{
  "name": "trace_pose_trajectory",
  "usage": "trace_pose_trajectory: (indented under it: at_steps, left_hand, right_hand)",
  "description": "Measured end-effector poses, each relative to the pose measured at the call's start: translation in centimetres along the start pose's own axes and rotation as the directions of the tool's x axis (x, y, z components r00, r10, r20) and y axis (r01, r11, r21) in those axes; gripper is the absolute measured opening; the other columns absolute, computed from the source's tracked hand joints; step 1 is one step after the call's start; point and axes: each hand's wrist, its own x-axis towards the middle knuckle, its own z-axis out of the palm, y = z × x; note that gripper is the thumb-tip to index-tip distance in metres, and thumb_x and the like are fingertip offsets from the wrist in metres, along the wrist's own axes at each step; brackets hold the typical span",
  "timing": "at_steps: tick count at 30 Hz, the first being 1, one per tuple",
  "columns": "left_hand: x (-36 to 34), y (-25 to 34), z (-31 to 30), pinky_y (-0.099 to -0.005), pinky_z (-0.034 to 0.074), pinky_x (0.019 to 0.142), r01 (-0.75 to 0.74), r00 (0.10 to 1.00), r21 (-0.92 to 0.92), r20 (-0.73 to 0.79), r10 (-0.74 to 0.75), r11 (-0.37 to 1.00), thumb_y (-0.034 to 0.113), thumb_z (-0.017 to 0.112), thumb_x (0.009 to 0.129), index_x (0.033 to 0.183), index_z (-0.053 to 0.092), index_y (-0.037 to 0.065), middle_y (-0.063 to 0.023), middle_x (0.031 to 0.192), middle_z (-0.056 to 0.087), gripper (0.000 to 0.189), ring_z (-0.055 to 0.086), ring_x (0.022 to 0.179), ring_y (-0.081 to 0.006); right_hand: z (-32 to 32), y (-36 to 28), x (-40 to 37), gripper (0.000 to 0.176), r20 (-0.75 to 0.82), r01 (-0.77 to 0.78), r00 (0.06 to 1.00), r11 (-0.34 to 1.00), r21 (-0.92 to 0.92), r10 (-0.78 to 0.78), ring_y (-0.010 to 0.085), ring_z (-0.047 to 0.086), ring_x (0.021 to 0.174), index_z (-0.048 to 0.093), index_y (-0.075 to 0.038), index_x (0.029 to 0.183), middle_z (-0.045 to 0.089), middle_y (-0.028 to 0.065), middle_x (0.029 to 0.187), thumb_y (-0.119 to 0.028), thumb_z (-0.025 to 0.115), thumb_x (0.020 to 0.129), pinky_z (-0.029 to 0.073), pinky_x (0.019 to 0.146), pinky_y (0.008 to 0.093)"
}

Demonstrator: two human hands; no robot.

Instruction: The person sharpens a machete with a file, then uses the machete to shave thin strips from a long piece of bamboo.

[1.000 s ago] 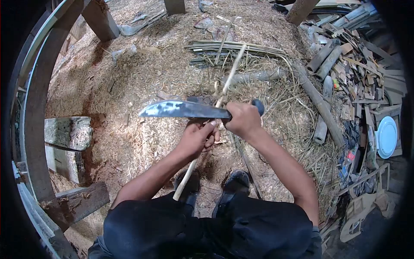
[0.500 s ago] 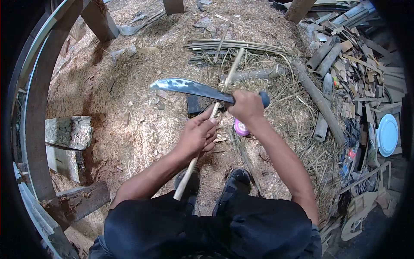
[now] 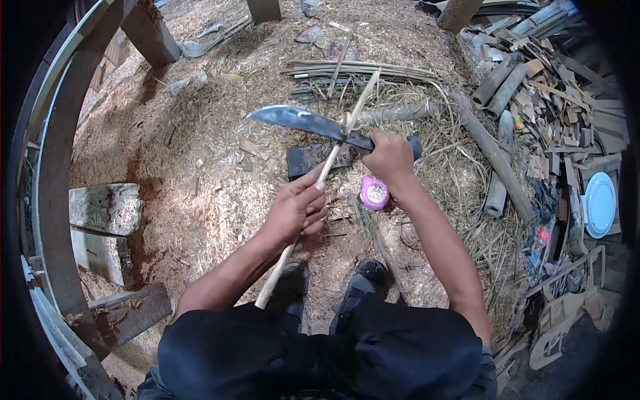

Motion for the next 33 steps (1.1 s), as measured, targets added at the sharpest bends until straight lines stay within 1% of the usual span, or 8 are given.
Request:
trace_pose_trajectory:
  at_steps: [4, 8, 10, 14, 18, 20, 22, 33]
  left_hand:
    - [-0.1, -0.3, 0.0, -0.0187, 0.021, 0.034, -0.042, 0.999, 0.042, 0.002, 0.042, 0.998, 0.012, 0.042, 0.102, 0.149, 0.032, 0.014, 0.0059, 0.058, 0.03, 0.049, 0.025, 0.041, -0.0045]
    - [0.3, 0.0, -0.1, -0.0188, 0.02, 0.034, -0.019, 0.999, -0.012, 0.026, 0.02, 1.0, 0.012, 0.042, 0.101, 0.149, 0.031, 0.013, 0.0057, 0.058, 0.03, 0.049, 0.025, 0.041, -0.0045]
    - [0.6, 0.4, 0.2, -0.0187, 0.02, 0.033, 0.044, 0.99, -0.087, -0.13, -0.055, 0.995, 0.012, 0.042, 0.101, 0.151, 0.027, 0.013, 0.0057, 0.058, 0.031, 0.052, 0.025, 0.04, -0.0046]
    - [-0.6, -0.1, 0.0, -0.0187, 0.02, 0.032, 0.022, 0.999, -0.091, 0.026, -0.019, 0.996, 0.013, 0.043, 0.101, 0.118, 0.051, 0.008, 0.0053, 0.057, 0.031, 0.02, 0.024, 0.039, -0.0039]
    - [-0.1, 0.1, -0.1, -0.017, 0.018, 0.03, 0.074, 0.996, -0.173, -0.027, -0.08, 0.982, 0.012, 0.041, 0.101, 0.145, 0.035, 0.011, 0.0059, 0.057, 0.03, 0.045, 0.024, 0.038, -0.004]
    - [-0.2, 0.5, -0.2, -0.0165, 0.018, 0.029, 0.094, 0.993, -0.199, -0.048, -0.105, 0.976, 0.011, 0.041, 0.101, 0.15, 0.026, 0.011, 0.0061, 0.057, 0.029, 0.052, 0.023, 0.038, -0.0036]
    - [-0.6, 0.0, -0.9, -0.0167, 0.019, 0.029, 0.055, 0.993, -0.183, 0.114, -0.035, 0.982, 0.012, 0.041, 0.101, 0.146, 0.031, 0.01, 0.0059, 0.056, 0.03, 0.046, 0.023, 0.038, -0.0032]
    - [-0.1, -0.5, -0.9, -0.0188, 0.02, 0.029, 0.068, 0.996, -0.06, 0.062, -0.064, 0.996, 0.011, 0.038, 0.101, 0.151, 0.025, 0.014, 0.0055, 0.057, 0.028, 0.052, 0.024, 0.038, -0.0044]
  right_hand:
    - [-1.2, -1.4, 0.8, 0.013, 0.393, -0.313, 0.886, 0.942, 0.117, 0.246, 0.0317, 0.066, 0.059, 0.065, -0.005, 0.077, 0.065, 0.0161, 0.066, -0.017, 0.065, 0.074, 0.054, 0.06, 0.0423]
    - [-1.0, -3.1, -1.3, 0.011, 0.397, -0.404, 0.872, 0.879, 0.252, 0.287, 0.0311, 0.066, 0.057, 0.065, -0.005, 0.076, 0.065, 0.0163, 0.066, -0.016, 0.063, 0.075, 0.054, 0.059, 0.042]
    - [-0.3, -3.5, -2.3, 0.012, 0.019, 0.103, 0.994, 0.98, 0.169, -0.108, 0.0295, 0.065, 0.054, 0.063, -0.006, 0.074, 0.064, 0.0162, 0.063, -0.017, 0.063, 0.076, 0.054, 0.058, 0.0412]
    - [-1.3, -1.4, -0.2, 0.006, 0.166, -0.121, 0.979, 0.992, 0.022, 0.116, 0.0274, 0.067, 0.061, 0.061, -0.007, 0.073, 0.066, 0.0133, 0.069, -0.012, 0.062, 0.075, 0.055, 0.058, 0.0414]
    - [-1.6, -3.5, -1.4, 0.009, 0.362, -0.098, 0.931, 0.99, 0.101, 0.055, 0.029, 0.066, 0.06, 0.061, -0.007, 0.072, 0.066, 0.0137, 0.07, -0.015, 0.064, 0.075, 0.055, 0.058, 0.0413]
    - [-1.0, -3.1, -1.5, 0.008, 0.113, 0.136, 0.981, 0.977, 0.166, -0.156, 0.0278, 0.066, 0.059, 0.062, -0.007, 0.072, 0.066, 0.0136, 0.07, -0.015, 0.064, 0.074, 0.054, 0.057, 0.0409]
    - [-1.3, -1.3, -0.2, 0.005, 0.299, -0.154, 0.945, 0.987, 0.035, 0.137, 0.0254, 0.065, 0.057, 0.062, -0.008, 0.072, 0.066, 0.0124, 0.069, -0.012, 0.062, 0.074, 0.054, 0.056, 0.0404]
    - [-1.1, -0.7, -0.4, 0.015, 0.276, -0.303, 0.919, 0.952, 0.038, 0.281, 0.0311, 0.066, 0.063, 0.065, -0.004, 0.073, 0.065, 0.0169, 0.065, -0.018, 0.063, 0.075, 0.054, 0.064, 0.0431]
